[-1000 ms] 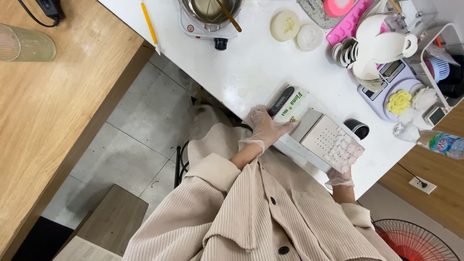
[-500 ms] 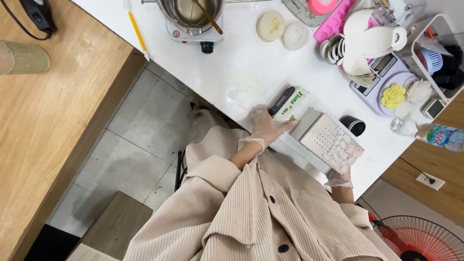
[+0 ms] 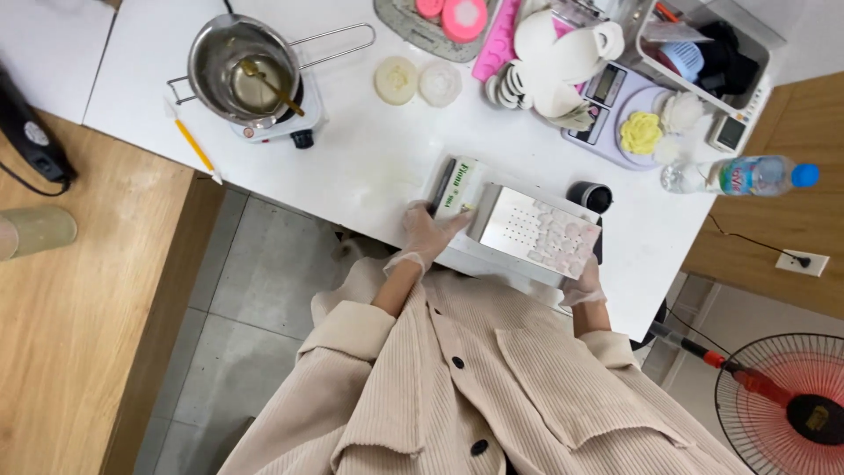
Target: Cleaning up spilled wax from a workbench using a scraper tool.
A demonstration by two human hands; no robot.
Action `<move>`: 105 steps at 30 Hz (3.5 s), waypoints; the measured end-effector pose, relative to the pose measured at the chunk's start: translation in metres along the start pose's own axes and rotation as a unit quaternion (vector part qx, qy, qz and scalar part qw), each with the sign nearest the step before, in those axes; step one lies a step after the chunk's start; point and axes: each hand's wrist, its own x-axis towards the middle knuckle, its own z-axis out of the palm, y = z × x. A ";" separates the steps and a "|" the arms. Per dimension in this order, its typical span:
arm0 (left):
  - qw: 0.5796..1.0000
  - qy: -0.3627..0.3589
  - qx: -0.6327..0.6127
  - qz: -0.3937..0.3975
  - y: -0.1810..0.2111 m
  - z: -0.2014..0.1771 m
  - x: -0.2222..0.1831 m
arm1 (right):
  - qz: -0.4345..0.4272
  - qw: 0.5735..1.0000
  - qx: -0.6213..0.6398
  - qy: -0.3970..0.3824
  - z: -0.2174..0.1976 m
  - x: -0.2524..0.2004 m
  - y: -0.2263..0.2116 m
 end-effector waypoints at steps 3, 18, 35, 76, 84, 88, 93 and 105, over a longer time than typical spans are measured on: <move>1.000 -0.004 0.007 -0.007 0.004 -0.002 0.006 | 0.034 0.998 0.039 0.030 0.013 0.009 -0.005; 0.993 -0.038 0.089 -0.070 0.016 -0.027 -0.022 | 0.189 0.955 -0.223 -0.048 0.051 -0.032 -0.124; 0.909 0.297 0.256 -0.139 -0.035 -0.353 0.000 | -0.110 0.936 -0.318 -0.107 0.278 -0.137 -0.224; 0.978 -0.201 0.031 -0.042 -0.022 -0.321 -0.005 | 0.044 0.880 -0.402 0.249 0.449 -0.131 0.086; 0.971 -0.219 0.097 -0.006 -0.032 -0.288 -0.012 | 0.059 0.850 -0.422 0.310 0.409 -0.108 0.121; 0.965 -0.234 0.115 0.031 -0.031 -0.282 -0.012 | 0.115 0.867 -0.353 0.333 0.440 -0.102 0.072; 0.960 -0.242 0.139 0.037 -0.031 -0.287 -0.009 | 0.096 0.823 -0.450 0.333 0.421 -0.077 0.103; 0.963 -0.244 0.116 0.008 -0.035 -0.294 -0.004 | 0.169 0.764 -0.564 0.264 0.421 -0.059 0.070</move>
